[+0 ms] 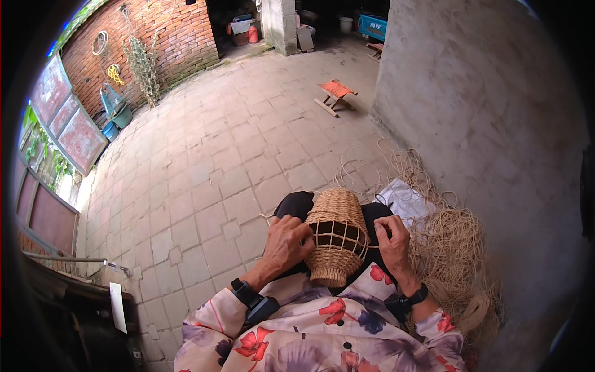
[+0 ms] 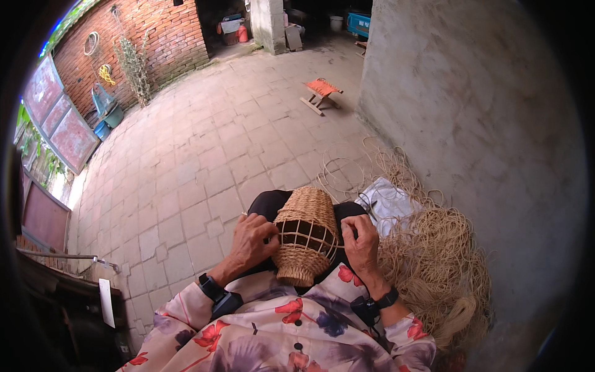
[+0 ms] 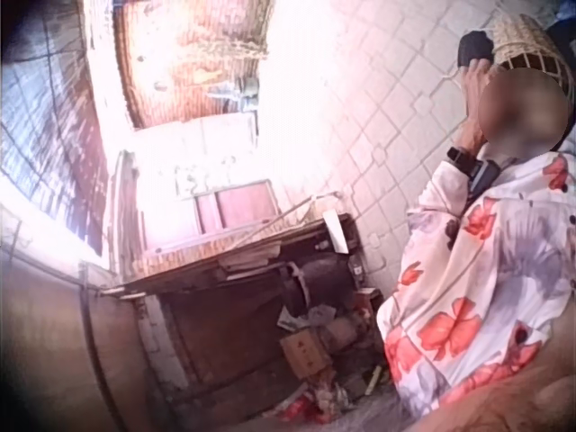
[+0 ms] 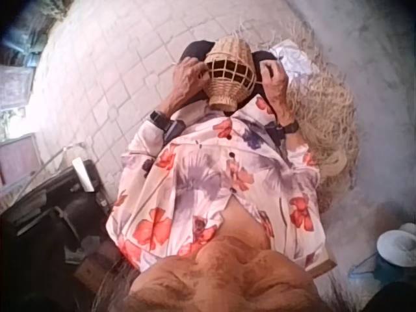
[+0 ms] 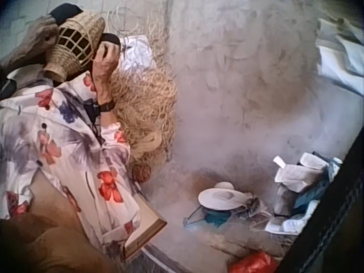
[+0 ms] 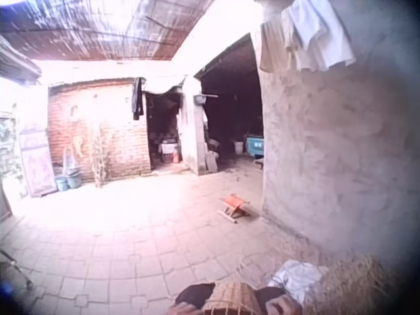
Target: The recorder is weaving a small bamboo or wood basket using thin strips.
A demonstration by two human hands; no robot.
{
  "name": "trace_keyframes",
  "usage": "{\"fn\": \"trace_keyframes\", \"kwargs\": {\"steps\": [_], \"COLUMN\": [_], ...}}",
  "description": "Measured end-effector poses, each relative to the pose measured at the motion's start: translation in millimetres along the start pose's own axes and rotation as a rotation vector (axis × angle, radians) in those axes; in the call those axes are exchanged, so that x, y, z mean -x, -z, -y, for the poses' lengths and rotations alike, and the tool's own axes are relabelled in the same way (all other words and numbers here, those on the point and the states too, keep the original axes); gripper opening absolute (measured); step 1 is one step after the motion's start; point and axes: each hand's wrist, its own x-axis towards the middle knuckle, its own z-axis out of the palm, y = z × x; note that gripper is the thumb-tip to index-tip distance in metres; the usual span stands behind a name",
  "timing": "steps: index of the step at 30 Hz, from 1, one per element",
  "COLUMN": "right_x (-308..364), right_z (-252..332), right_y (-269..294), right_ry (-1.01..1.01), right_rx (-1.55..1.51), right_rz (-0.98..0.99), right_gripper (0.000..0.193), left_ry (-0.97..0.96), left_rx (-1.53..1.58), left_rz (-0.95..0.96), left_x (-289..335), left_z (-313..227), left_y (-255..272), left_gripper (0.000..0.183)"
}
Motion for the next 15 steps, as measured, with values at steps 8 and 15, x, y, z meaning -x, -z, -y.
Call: {"fn": "trace_keyframes", "kwargs": {"steps": [8,15], "right_x": [10.7,17.3], "right_z": [-25.5,-22.3], "right_y": [-1.9,-7.7], "right_ry": [0.123,0.227], "right_rx": [0.199,0.300], "right_rz": [-0.030,-0.066], "right_gripper": [0.007,0.011], "left_ry": [0.460,-0.001], "left_rx": [-0.305,0.097], "left_rz": [-0.089,-0.042], "left_x": [46.8,5.2], "left_z": [99.8,9.4], "left_y": [32.0,-5.6], "left_gripper": [0.018,0.014]}}
